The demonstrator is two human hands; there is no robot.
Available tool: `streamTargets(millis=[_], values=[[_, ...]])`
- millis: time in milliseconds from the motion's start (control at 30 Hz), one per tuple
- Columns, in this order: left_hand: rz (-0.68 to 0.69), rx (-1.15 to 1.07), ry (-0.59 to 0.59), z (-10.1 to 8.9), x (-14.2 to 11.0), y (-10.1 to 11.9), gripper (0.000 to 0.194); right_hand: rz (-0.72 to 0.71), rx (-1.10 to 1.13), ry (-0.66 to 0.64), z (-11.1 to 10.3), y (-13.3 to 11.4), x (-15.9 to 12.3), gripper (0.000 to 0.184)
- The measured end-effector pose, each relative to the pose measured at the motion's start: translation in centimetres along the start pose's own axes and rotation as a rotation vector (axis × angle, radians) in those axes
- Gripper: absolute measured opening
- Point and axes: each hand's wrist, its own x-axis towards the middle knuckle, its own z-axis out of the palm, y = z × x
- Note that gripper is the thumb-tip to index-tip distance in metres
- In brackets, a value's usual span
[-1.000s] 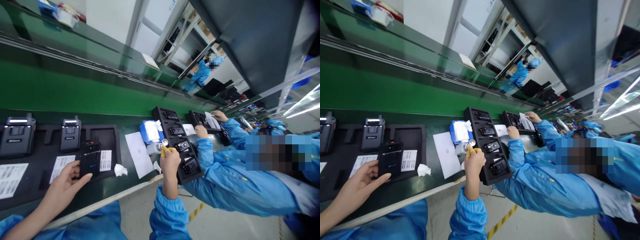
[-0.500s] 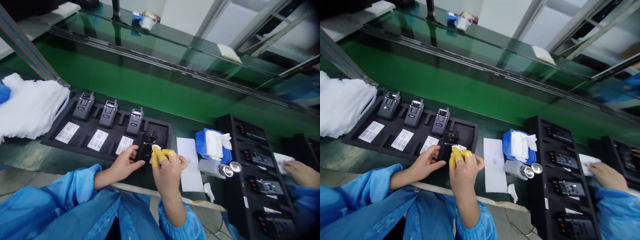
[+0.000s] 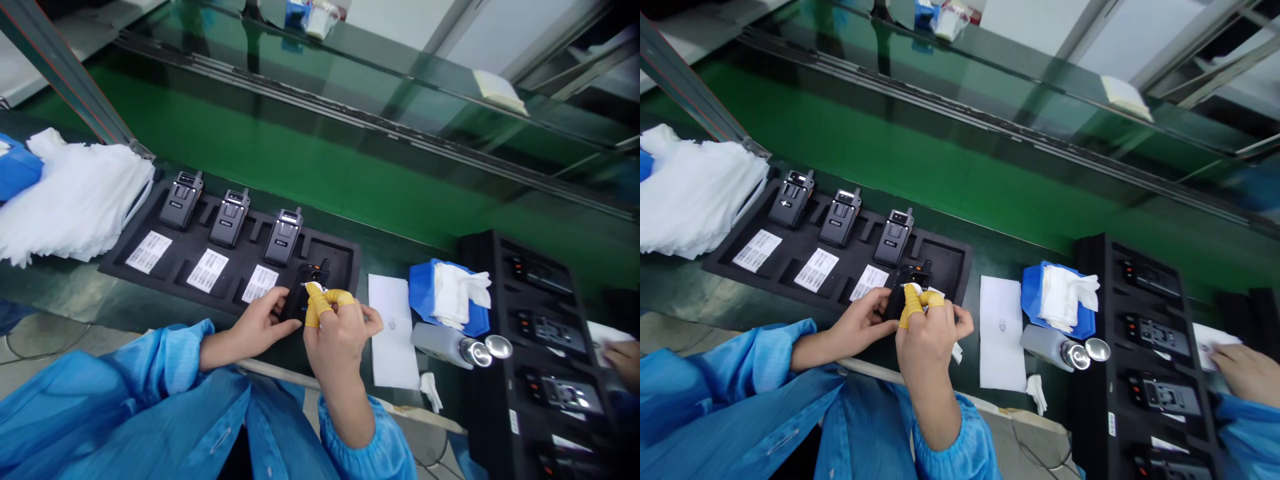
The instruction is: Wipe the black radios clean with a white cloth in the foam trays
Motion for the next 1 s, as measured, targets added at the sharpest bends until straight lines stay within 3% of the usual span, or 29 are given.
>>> streamTargets(millis=[167,433,667,800,1000], values=[[-0.013,0.002,-0.009,0.0,-0.1,0.2,0.040,0.128,0.074,-0.088,-0.4,0.0,-0.4,0.030],[-0.023,0.044,-0.012,0.0,0.0,0.4,0.043,-0.043,-0.091,-0.043,-0.5,-0.2,0.0,0.032],[-0.010,0.097,-0.006,-0.1,0.2,0.6,0.044,0.086,0.017,-0.067,-0.6,-0.6,0.3,0.033],[0.012,0.127,-0.041,-0.3,0.3,0.7,0.044,0.010,0.002,-0.085,-0.3,-1.4,0.1,0.033],[-0.078,-0.010,-0.023,-0.2,0.2,0.7,0.043,-0.137,-0.141,-0.019,-2.5,-1.3,0.6,0.022]])
